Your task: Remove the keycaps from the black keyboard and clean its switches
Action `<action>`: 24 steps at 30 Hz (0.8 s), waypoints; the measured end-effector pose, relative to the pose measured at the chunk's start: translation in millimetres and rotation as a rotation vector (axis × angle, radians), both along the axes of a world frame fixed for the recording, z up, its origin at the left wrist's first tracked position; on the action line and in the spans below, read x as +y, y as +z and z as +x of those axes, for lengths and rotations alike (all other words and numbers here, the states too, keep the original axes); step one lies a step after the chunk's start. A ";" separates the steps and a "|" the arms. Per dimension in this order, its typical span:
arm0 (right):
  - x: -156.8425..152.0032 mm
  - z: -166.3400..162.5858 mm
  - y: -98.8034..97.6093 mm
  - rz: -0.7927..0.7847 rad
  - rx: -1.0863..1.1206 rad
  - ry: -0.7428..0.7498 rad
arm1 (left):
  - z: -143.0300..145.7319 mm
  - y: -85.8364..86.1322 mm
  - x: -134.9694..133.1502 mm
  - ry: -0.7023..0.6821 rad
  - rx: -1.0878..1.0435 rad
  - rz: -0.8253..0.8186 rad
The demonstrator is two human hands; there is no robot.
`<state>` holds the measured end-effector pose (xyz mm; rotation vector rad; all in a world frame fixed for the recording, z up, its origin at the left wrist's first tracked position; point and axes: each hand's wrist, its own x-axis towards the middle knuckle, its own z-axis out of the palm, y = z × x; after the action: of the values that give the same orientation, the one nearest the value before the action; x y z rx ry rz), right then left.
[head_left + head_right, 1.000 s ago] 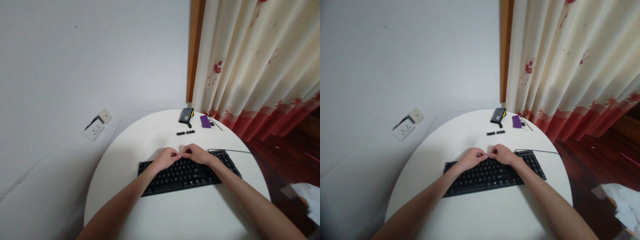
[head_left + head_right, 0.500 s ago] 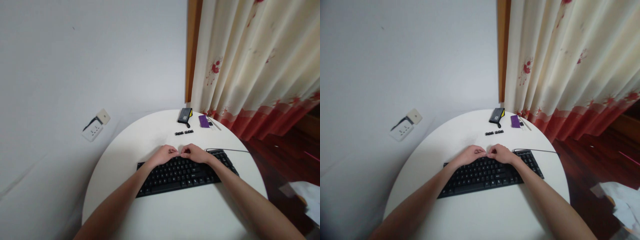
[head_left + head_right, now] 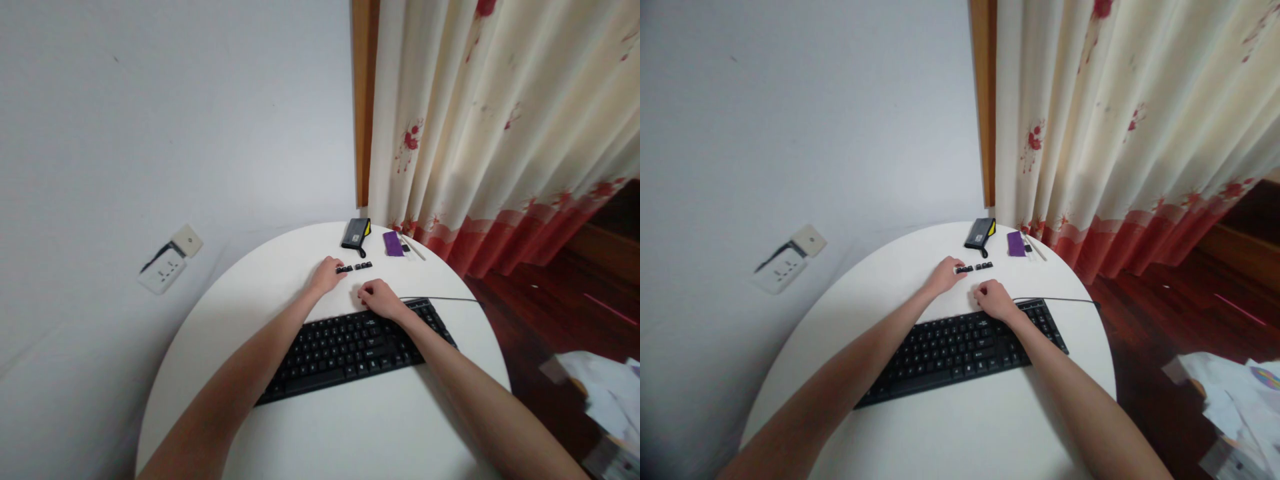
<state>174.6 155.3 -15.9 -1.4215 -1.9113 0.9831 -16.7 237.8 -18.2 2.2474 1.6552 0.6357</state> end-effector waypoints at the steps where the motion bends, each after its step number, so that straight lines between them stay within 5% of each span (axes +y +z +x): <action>1: 2.1 2.2 -1.1 0.005 -0.001 -0.033 | 0.7 -0.2 0.0 -0.003 0.005 0.008; 8: 7.3 5.7 2.8 0.133 0.034 -0.127 | -4.3 14.8 -23.4 -0.067 -0.008 0.000; 15: 1.4 -0.2 9.0 0.291 0.272 0.025 | 11.7 36.0 -72.3 -0.202 -0.179 -0.058; 24: 1.4 20.4 13.7 0.005 0.034 0.233 | 9.7 34.5 -103.6 -0.194 -0.461 -0.385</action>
<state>195.0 156.7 -2.2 -1.1895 -2.0862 1.0994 -7.0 134.3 16.3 1.7904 1.1981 0.6582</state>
